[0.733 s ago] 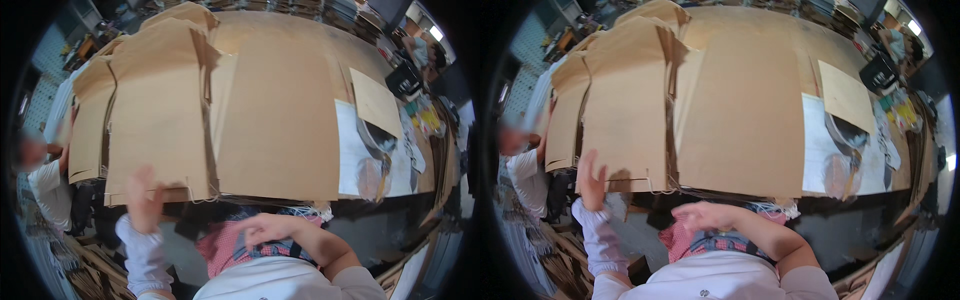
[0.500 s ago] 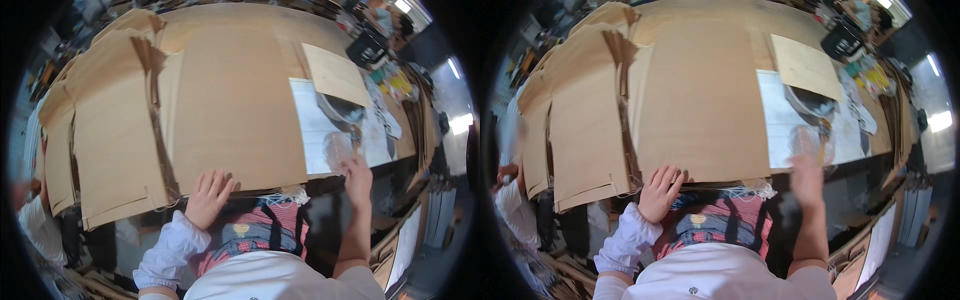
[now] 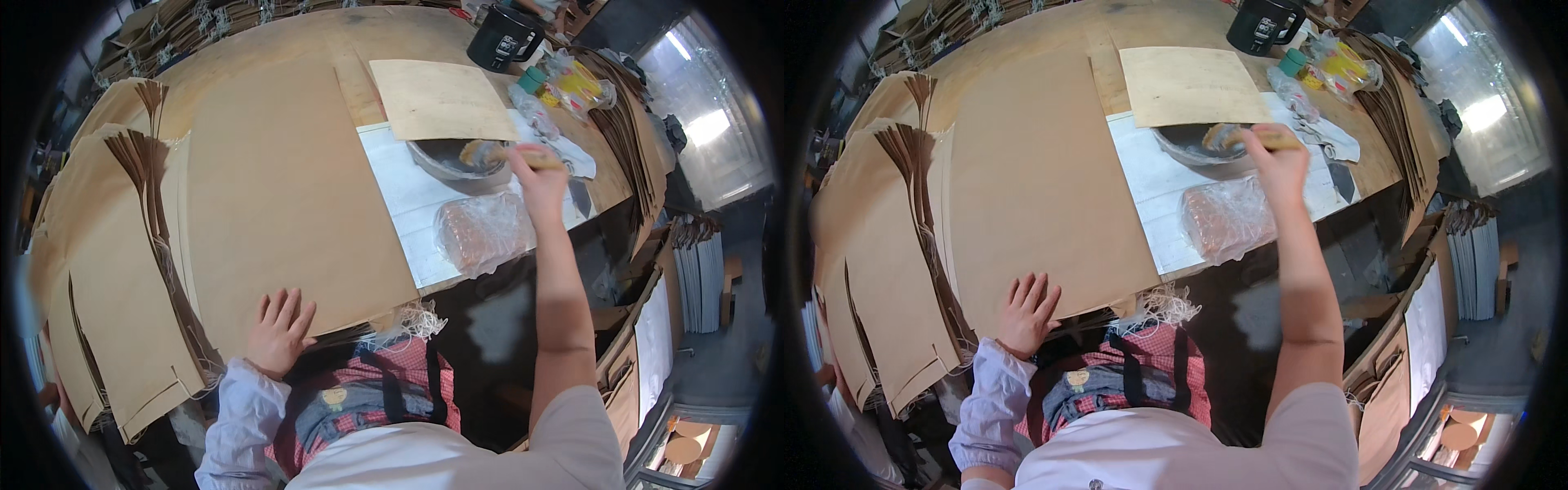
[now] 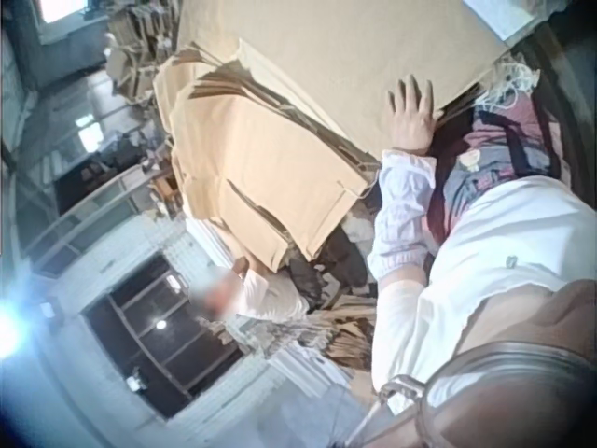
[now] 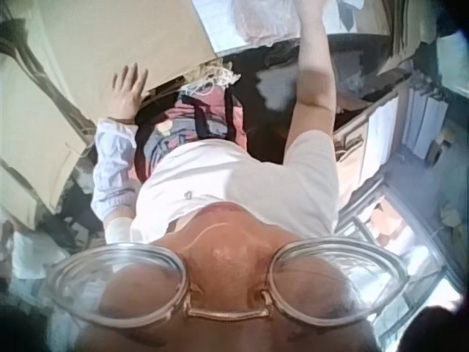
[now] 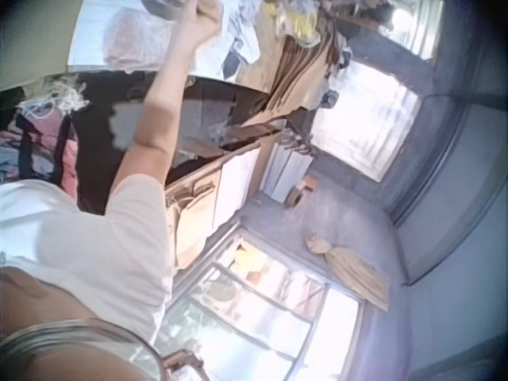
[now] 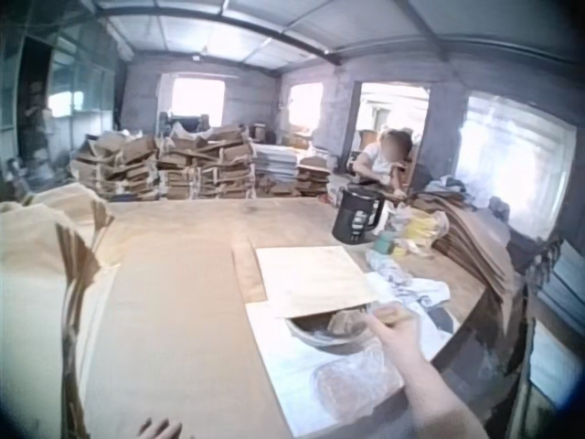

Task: The person repeatedly applies glue to the edge of a flat cardboard sheet using a brush, then presses a thin white strip along the glued edge. The person continues this cycle on multiple sheets, stacking them as they work.

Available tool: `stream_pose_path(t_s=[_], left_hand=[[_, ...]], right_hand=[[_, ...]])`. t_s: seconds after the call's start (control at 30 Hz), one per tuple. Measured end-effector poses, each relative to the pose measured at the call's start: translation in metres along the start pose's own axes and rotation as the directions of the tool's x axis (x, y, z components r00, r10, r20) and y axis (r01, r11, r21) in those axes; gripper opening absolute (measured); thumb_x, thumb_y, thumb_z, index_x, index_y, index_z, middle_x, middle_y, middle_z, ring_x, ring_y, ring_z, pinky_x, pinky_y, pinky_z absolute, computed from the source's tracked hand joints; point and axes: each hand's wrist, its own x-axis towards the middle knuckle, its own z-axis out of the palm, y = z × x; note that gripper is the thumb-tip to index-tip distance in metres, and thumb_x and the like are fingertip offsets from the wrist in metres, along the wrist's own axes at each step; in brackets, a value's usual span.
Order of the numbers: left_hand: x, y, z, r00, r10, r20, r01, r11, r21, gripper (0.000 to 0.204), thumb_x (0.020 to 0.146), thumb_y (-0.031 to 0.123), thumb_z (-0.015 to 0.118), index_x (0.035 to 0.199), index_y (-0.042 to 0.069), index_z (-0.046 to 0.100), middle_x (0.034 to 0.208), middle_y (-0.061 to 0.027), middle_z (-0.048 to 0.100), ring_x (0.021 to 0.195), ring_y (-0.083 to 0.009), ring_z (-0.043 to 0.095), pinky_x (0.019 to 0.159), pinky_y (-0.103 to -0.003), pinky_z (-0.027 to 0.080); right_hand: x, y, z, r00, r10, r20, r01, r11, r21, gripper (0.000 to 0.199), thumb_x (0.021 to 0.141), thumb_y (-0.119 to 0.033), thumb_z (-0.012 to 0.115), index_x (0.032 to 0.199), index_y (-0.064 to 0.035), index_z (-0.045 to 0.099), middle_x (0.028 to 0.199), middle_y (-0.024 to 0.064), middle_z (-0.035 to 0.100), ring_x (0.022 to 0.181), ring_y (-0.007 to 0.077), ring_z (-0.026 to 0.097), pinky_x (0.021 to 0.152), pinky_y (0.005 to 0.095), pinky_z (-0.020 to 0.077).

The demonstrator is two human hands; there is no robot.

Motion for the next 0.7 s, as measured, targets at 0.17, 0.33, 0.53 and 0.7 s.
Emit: stream_pose_path(t_s=[0.17, 0.33, 0.53, 0.7], left_hand=[[-0.049, 0.04, 0.021, 0.966, 0.151, -0.21, -0.175, 0.98, -0.1, 0.035, 0.063, 0.02, 0.075, 0.091, 0.003, 0.062, 0.081, -0.0102, 0.06, 0.077, -0.0288, 0.058, 0.07, -0.042, 0.046], [-0.114, 0.012, 0.117, 0.94, -0.331, 0.08, 0.311, 0.93, 0.195, 0.025, 0.074, 0.027, 0.063, 0.094, 0.012, 0.066, 0.082, -0.0077, 0.06, 0.083, -0.0269, 0.06, 0.068, -0.043, 0.046], [-0.127, -0.014, 0.159, 0.951, -0.307, 0.047, 0.293, 0.936, 0.195, 0.008, 0.079, 0.019, 0.055, 0.078, 0.013, 0.061, 0.073, -0.0051, 0.062, 0.061, -0.0217, 0.062, 0.049, -0.038, 0.049], [-0.107, -0.01, 0.132, 0.898, -0.377, 0.227, 0.374, 0.926, 0.059, 0.015, 0.082, 0.016, 0.05, 0.086, 0.009, 0.062, 0.08, -0.0109, 0.064, 0.071, -0.0273, 0.065, 0.059, -0.042, 0.052]], right_hand=[[0.041, 0.049, 0.036, 0.992, 0.123, 0.034, -0.101, 0.923, -0.372, 0.034, 0.079, -0.03, 0.074, 0.07, 0.0016, 0.065, 0.063, 0.0099, 0.063, 0.059, 0.0122, 0.06, 0.057, 0.0272, 0.0463], [0.036, 0.003, 0.023, 0.987, 0.139, -0.076, -0.148, 0.978, -0.145, 0.043, 0.082, -0.035, 0.071, 0.075, 0.0048, 0.058, 0.054, 0.0073, 0.059, 0.045, 0.0137, 0.054, 0.047, 0.0291, 0.0436], [0.047, 0.021, 0.031, 0.993, 0.113, 0.026, -0.084, 0.851, -0.518, 0.05, 0.086, -0.042, 0.063, 0.072, 0.0065, 0.061, 0.056, 0.0112, 0.06, 0.052, 0.02, 0.06, 0.053, 0.0338, 0.0471], [0.0, -0.051, 0.022, 0.985, 0.126, -0.114, -0.104, 0.978, 0.181, 0.03, 0.087, -0.025, 0.067, 0.065, -0.0059, 0.059, 0.056, -0.0046, 0.047, 0.048, 0.0039, 0.037, 0.045, 0.0227, 0.0251]])
